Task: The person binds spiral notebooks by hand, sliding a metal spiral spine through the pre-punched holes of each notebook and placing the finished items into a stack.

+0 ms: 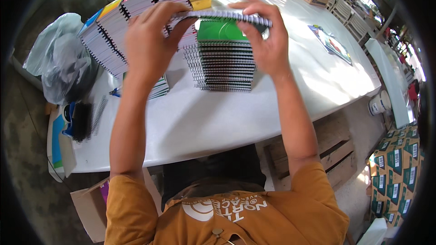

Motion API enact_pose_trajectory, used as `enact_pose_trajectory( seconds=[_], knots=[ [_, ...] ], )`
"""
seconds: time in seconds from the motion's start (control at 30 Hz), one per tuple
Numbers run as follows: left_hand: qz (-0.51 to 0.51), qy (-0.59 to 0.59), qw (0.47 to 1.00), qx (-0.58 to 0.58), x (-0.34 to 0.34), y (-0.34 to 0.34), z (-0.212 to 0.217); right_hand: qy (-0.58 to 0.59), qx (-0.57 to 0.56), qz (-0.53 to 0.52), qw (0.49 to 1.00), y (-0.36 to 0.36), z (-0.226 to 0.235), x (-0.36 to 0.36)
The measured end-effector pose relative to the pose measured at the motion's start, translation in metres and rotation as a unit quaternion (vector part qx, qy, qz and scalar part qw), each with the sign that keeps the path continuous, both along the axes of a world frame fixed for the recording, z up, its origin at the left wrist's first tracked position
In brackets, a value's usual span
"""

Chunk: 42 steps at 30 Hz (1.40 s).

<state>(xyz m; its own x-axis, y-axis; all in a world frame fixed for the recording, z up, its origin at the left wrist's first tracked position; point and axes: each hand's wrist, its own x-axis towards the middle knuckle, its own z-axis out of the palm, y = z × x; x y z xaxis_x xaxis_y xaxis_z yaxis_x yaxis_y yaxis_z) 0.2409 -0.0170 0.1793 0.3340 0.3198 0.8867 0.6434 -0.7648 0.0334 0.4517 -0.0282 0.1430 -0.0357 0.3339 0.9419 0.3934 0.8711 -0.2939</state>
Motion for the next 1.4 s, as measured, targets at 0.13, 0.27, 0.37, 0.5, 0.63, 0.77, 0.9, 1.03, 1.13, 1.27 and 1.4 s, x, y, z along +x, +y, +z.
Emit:
enact_pose_trajectory(
  seconds=[0.13,0.27,0.37,0.5,0.63,0.77,0.9,1.03,1.13,1.27,1.4],
  knots=[
    [-0.077,-0.023,0.990,-0.118,0.033,0.039,-0.077,-0.074,-0.258,0.027,0.963,0.018,-0.054,0.058],
    [-0.092,-0.278,0.931,-0.216,0.047,0.059,-0.105,0.121,-0.188,-0.064,0.973,0.022,-0.078,0.019],
    [-0.086,-0.356,0.881,-0.299,0.053,0.053,-0.110,0.184,-0.226,-0.101,0.951,0.020,-0.084,0.001],
    [-0.015,-0.235,0.955,-0.180,0.009,0.042,-0.095,0.181,-0.149,-0.147,0.961,0.005,-0.081,-0.002],
    [0.185,0.097,0.973,-0.093,-0.097,0.023,-0.130,0.141,0.015,-0.077,0.987,-0.031,-0.100,-0.022],
    [0.224,0.096,0.950,-0.196,-0.122,-0.011,-0.151,0.044,-0.230,0.105,0.967,-0.054,-0.145,-0.075],
    [0.089,-0.169,0.868,-0.458,-0.081,-0.084,-0.129,-0.190,-0.147,0.029,0.970,-0.065,-0.152,-0.135],
    [0.028,-0.253,0.850,-0.460,-0.126,-0.074,-0.136,-0.055,-0.086,0.118,0.988,-0.047,-0.153,-0.147],
    [0.310,-0.152,0.896,-0.281,-0.225,-0.014,-0.145,0.008,-0.484,0.292,0.825,-0.033,-0.148,-0.129],
    [0.621,0.097,0.729,-0.271,-0.322,0.005,-0.211,-0.037,-0.523,0.394,0.755,-0.009,-0.179,-0.119],
    [0.522,0.040,0.799,-0.297,-0.306,-0.007,-0.204,0.080,-0.455,0.431,0.775,-0.022,-0.165,-0.115]
  ],
)
